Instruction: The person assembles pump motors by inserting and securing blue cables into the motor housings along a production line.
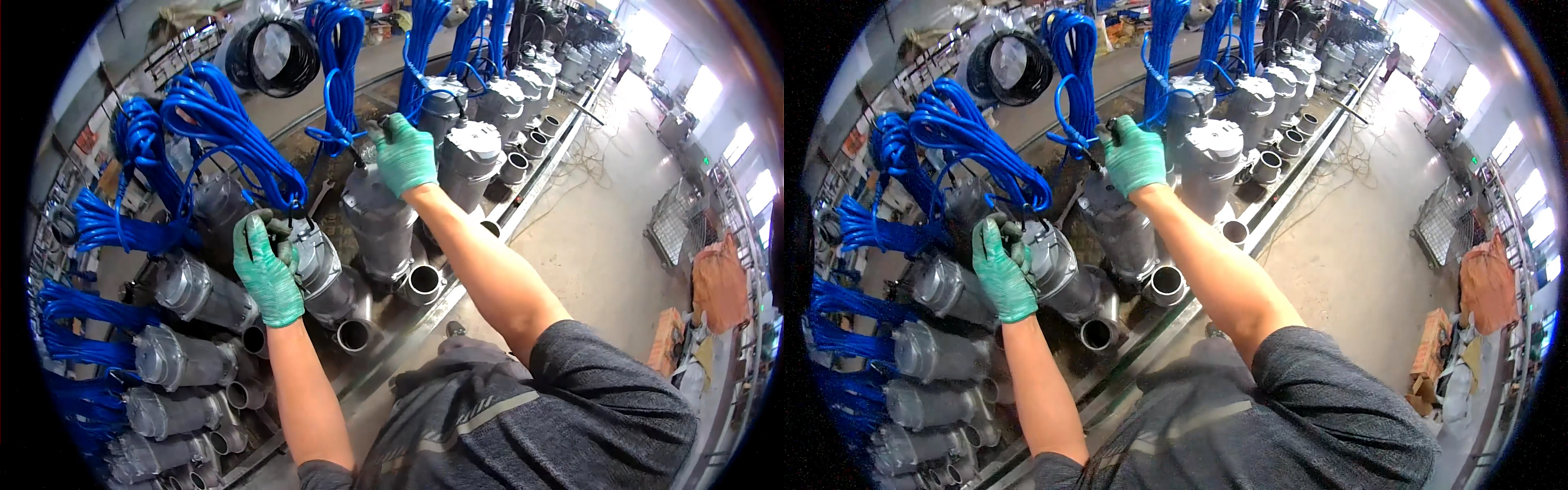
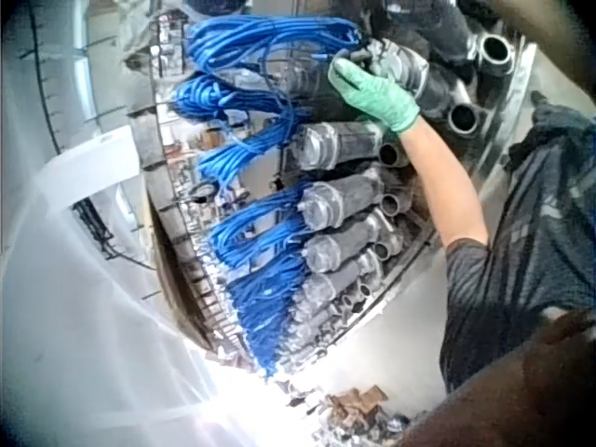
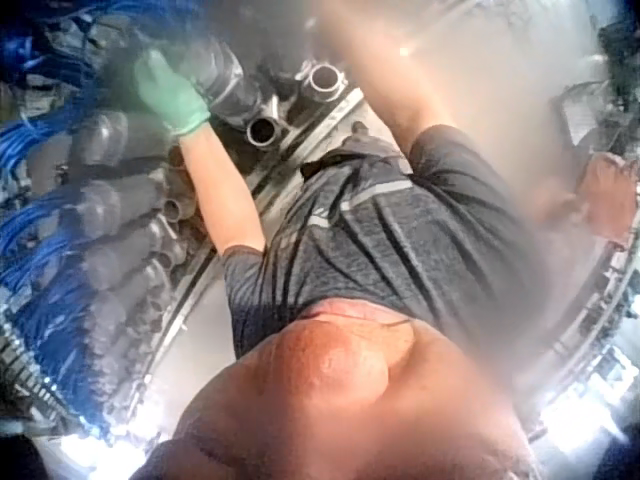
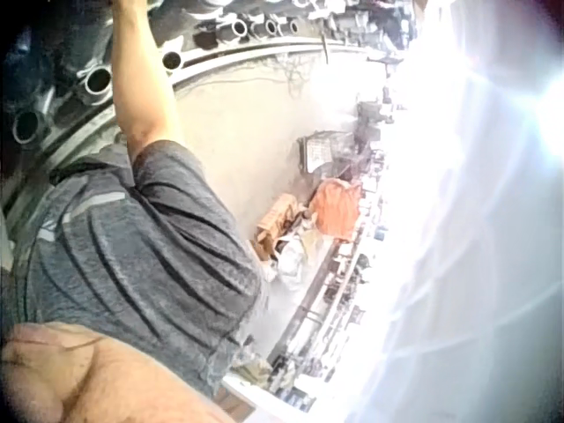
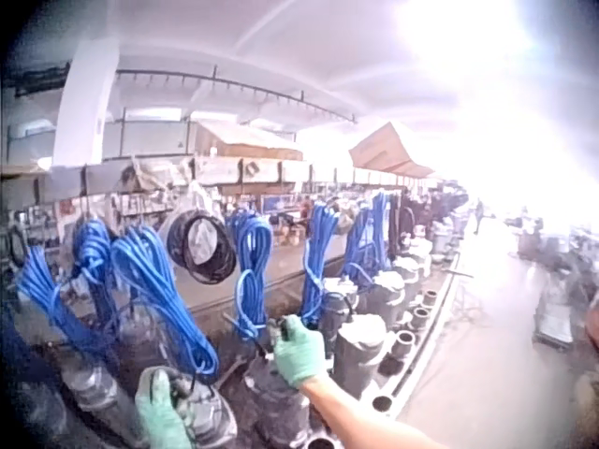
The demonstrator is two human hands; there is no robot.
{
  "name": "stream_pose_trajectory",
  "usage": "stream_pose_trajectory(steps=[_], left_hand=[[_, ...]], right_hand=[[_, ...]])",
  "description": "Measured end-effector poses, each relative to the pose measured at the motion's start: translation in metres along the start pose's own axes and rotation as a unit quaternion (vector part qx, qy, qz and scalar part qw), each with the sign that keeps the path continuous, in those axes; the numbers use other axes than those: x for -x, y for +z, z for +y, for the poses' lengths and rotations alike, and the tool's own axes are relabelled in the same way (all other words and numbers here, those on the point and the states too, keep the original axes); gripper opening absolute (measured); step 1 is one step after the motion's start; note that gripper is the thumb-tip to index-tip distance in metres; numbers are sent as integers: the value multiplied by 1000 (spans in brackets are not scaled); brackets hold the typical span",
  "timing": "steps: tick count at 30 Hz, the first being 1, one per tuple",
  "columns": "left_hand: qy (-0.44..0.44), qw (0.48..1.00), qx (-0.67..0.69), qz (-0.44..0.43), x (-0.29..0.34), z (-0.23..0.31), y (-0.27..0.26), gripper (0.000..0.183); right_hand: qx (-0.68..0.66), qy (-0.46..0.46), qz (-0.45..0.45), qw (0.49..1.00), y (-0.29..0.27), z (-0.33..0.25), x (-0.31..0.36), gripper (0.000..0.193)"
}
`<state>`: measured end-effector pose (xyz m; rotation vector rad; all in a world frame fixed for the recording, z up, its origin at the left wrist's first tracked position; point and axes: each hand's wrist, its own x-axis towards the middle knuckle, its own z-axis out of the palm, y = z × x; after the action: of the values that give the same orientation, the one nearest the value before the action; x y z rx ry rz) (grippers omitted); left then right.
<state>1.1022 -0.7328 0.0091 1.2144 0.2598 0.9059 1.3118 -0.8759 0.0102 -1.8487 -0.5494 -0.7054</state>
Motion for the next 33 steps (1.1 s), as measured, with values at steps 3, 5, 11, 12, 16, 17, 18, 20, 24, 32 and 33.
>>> stream_pose_trajectory(steps=[3, 5, 11, 12, 16, 17, 18, 20, 24, 32, 33], left_hand=[[38, 999, 17, 2, 2, 1, -3, 27], [16, 998, 43, 51, 12, 5, -1, 26], [-65, 982, 143, 106, 67, -2, 59, 25], [-98, 974, 192, 71, 71, -7, 65, 26], [-153, 972, 137, 116, 74, -46, 123, 30], [-173, 969, 147, 99, 79, -50, 132, 31], [-158, 972, 152, 90, 80, -61, 138, 33], [-126, 981, 119, 90, 82, -75, 153, 34], [-135, 977, 133, 99, 84, -90, 181, 41], [-96, 988, 38, 119, 99, -112, 238, 51], [-92, 990, -7, 103, 102, -110, 245, 50]], right_hand=[[28, 66, -54, 996, -8, -15, 1, 31], [-1, 14, -26, 1000, -21, -23, 5, 33], [-123, -121, -294, 940, -104, -44, 86, 42], [-180, -68, -371, 909, -117, -50, 97, 44], [-199, 67, -408, 889, -144, -20, 106, 44], [-207, 90, -415, 881, -149, -11, 102, 44], [-212, 114, -419, 875, -154, -2, 98, 45], [-222, 122, -427, 868, -164, 14, 89, 45], [-185, 49, -445, 875, -176, 50, 76, 40], [-223, 84, -492, 837, -199, 97, 51, 25], [-278, 120, -489, 818, -202, 104, 50, 25]])
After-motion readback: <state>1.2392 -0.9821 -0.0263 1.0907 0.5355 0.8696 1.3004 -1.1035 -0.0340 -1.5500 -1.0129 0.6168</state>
